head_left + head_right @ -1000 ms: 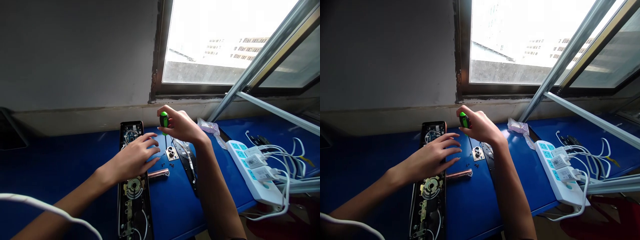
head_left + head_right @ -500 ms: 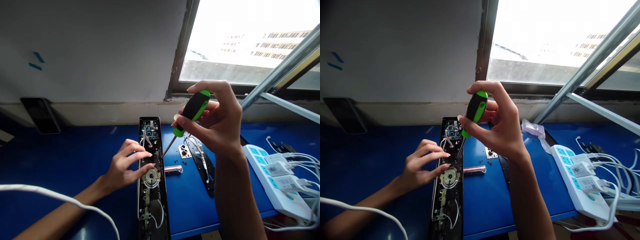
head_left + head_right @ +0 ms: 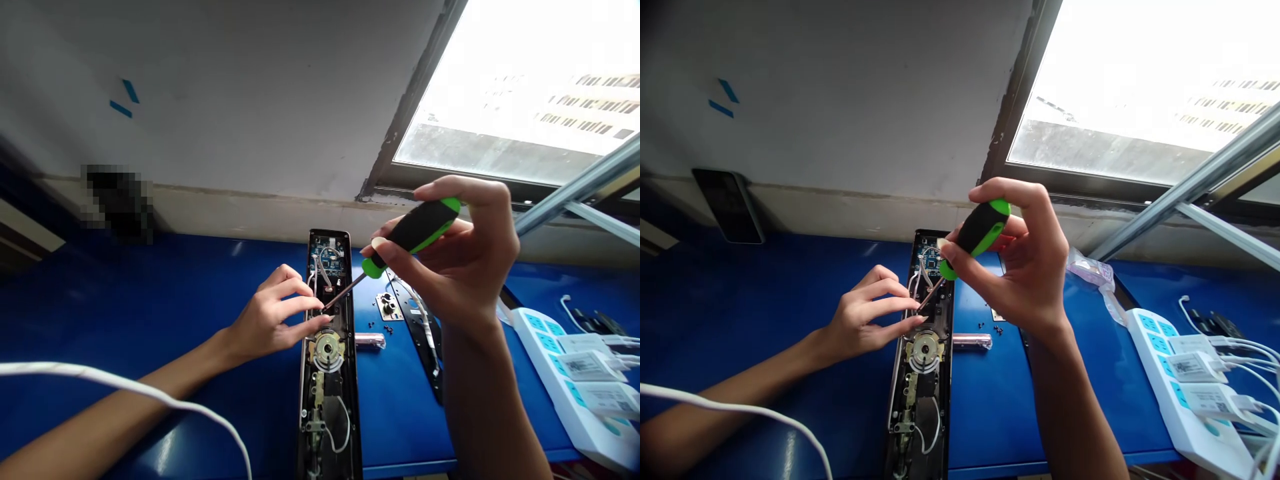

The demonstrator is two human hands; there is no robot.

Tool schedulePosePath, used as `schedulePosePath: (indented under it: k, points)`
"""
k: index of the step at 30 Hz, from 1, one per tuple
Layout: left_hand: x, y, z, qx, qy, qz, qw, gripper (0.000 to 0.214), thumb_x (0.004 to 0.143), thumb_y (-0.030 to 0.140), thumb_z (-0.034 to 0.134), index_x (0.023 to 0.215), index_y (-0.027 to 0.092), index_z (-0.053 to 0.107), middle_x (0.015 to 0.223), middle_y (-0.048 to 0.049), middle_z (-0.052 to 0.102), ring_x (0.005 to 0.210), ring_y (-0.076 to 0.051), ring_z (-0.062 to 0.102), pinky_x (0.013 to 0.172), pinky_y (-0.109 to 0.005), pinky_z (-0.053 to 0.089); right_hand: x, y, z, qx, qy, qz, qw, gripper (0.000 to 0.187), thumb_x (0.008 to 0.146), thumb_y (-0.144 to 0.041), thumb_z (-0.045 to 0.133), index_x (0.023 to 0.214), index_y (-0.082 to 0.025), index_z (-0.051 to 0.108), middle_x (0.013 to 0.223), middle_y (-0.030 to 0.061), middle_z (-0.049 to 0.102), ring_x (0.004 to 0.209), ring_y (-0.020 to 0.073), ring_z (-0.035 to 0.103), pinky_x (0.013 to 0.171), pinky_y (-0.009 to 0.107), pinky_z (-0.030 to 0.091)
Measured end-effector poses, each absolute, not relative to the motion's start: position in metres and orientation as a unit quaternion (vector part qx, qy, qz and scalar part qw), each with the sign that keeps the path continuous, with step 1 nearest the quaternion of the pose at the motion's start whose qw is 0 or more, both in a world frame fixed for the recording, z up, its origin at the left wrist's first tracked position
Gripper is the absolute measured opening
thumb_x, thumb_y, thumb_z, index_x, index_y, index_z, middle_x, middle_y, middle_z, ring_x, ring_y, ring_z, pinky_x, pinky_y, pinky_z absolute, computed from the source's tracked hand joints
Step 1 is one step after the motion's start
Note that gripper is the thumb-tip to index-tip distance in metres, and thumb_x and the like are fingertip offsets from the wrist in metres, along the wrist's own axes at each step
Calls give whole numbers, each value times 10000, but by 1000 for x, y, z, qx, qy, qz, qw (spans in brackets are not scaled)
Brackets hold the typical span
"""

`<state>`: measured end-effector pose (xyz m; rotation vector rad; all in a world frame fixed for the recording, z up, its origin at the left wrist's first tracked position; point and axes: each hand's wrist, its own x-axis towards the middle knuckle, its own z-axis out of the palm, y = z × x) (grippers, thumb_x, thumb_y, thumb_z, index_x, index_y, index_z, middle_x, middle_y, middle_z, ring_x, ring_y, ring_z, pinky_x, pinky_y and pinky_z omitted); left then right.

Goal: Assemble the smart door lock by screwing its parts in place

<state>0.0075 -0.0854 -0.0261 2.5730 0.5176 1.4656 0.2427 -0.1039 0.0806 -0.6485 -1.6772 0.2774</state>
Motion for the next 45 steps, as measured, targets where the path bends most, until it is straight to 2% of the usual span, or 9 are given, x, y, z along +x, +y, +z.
schedulePosePath:
  k: [7, 11, 15, 21, 30, 38, 45]
  points:
    - [7, -84, -26, 859, 168, 475, 93, 140, 874, 173, 853, 968, 158, 749, 880, -55, 726, 875, -192, 538, 771, -327, 539, 239, -107, 80, -263, -730, 124, 618, 568, 748, -110, 913, 1216, -316, 666, 1082, -2, 655, 800, 178, 786, 670, 325, 722]
    - [3, -84, -19, 882, 172, 420, 128, 110, 904, 211, 828, 952, 143, 756, 876, -61, 718, 890, -196, 551, 780, -320, 543, 239, -108, 78, -255, -745, 125, 604, 619, 741, -77, 907, 1264, -305, 665, 1038, -9, 673, 841, 189, 790, 696, 319, 725]
    - [1, -88, -9, 906, 188, 349, 150, 125, 956, 250, 772, 929, 128, 757, 889, -71, 711, 935, -210, 567, 804, -325, 550, 235, -109, 77, -244, -755, 126, 595, 652, 726, -51, 897, 1286, -298, 670, 1064, -6, 675, 853, 191, 791, 728, 321, 729]
    - [0, -92, -2, 919, 203, 272, 202, 106, 985, 246, 740, 940, 151, 756, 936, -66, 700, 998, -219, 569, 826, -324, 552, 230, -109, 73, -217, -775, 147, 574, 678, 777, -37, 842, 1375, -283, 639, 1162, 24, 688, 874, 195, 793, 746, 346, 727]
    - [-2, -88, 0, 918, 207, 254, 223, 112, 993, 254, 728, 968, 148, 750, 959, -71, 695, 1010, -225, 559, 863, -347, 546, 230, -108, 73, -200, -774, 154, 580, 723, 734, 25, 849, 1369, -250, 641, 1133, 21, 690, 884, 203, 797, 742, 345, 726]
    - [-3, -84, -3, 911, 197, 278, 232, 127, 981, 273, 747, 933, 156, 735, 946, -65, 688, 1007, -215, 567, 860, -325, 535, 231, -111, 74, -229, -755, 163, 592, 695, 719, -2, 877, 1321, -259, 647, 1065, -7, 705, 859, 192, 798, 780, 349, 728]
    - [-1, -85, -6, 907, 203, 290, 227, 140, 965, 276, 769, 939, 157, 701, 934, -50, 671, 986, -210, 554, 841, -326, 520, 230, -115, 77, -252, -735, 143, 613, 662, 705, -41, 904, 1280, -281, 681, 1059, -3, 703, 833, 193, 796, 710, 329, 730]
